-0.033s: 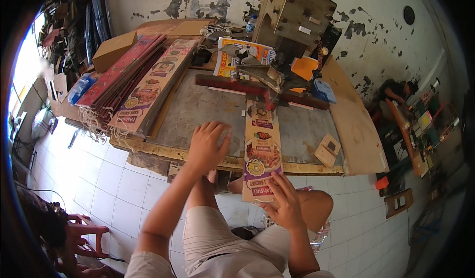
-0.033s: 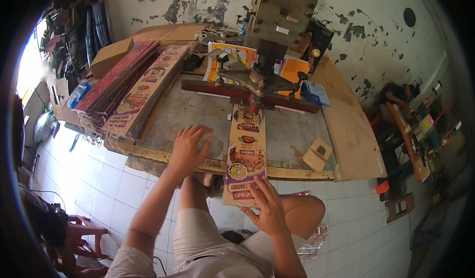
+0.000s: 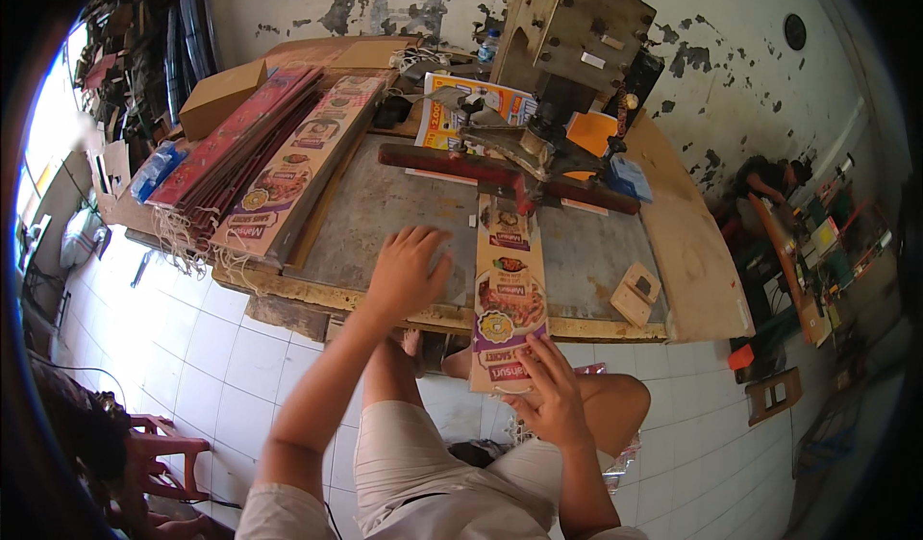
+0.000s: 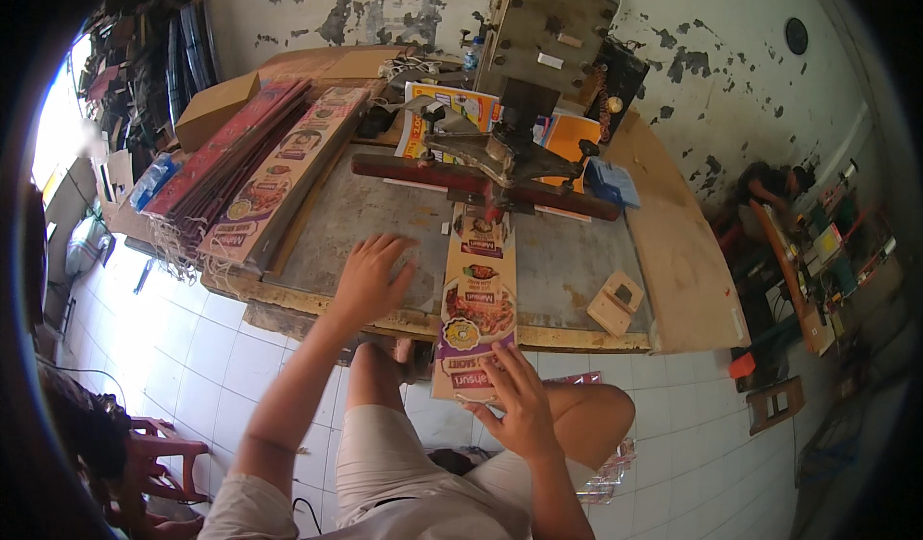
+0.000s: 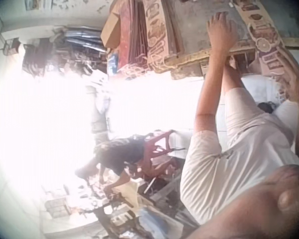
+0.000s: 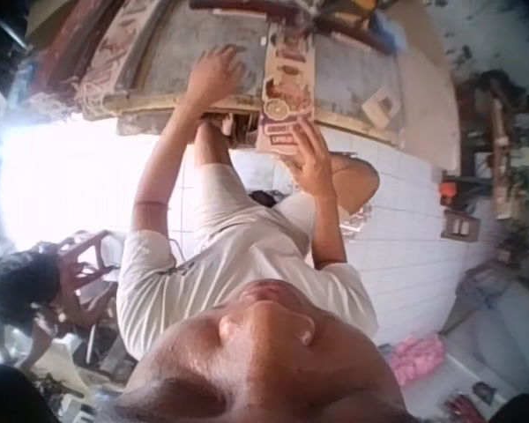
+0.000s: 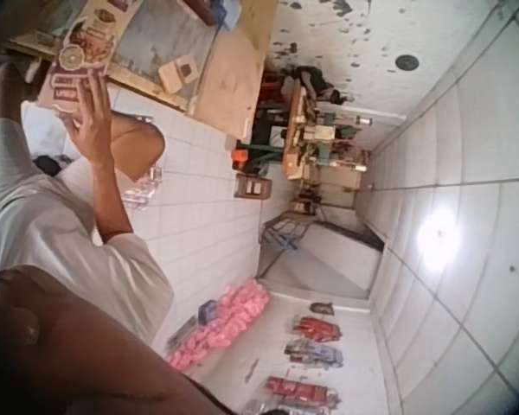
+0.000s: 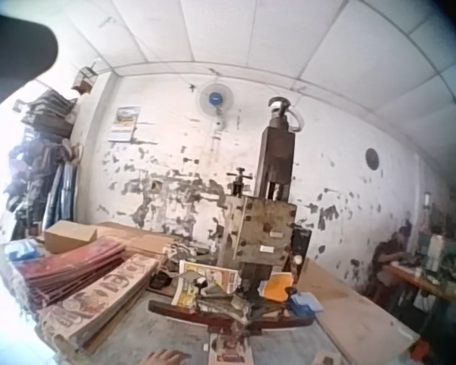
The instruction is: The person performs screen printing on a long strip of packaging by aligning it on a flat board, lowering a mechanical frame, and manually sliding a squeegee over the screen.
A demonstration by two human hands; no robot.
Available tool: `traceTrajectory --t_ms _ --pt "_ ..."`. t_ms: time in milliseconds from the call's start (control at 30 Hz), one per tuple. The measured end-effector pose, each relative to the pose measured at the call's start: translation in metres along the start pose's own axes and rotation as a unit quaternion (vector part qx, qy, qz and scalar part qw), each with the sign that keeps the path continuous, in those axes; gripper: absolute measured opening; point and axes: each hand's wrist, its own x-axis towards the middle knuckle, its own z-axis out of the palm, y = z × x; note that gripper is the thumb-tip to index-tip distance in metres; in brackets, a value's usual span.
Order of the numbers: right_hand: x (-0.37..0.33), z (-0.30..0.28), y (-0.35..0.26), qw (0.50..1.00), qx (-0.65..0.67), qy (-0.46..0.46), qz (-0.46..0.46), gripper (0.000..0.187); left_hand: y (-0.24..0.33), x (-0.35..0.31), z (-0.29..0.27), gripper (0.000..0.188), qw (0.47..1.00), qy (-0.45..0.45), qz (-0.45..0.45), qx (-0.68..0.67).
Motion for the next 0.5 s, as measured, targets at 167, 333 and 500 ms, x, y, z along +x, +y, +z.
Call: traceTrajectory --t_ms 167,333,500 --pt "0.013 0.001 0.011 1.000 0.015 -0.015 0.007 0.073 -0.067 0.091 0.071 0.041 0.994 -0.107 -0.028 0.024" --pt "0.024 0.007 0.019 0.998 0.039 -0.043 -0.006 0.080 -0.165 0.152 0.171 0.046 0.982 -0.047 0.082 0.166" --pt "0.020 0.006 0.022 0.998 0.037 -0.051 0.001 0.077 -0.203 0.207 0.229 0.042 0.996 -0.054 0.068 -0.017"
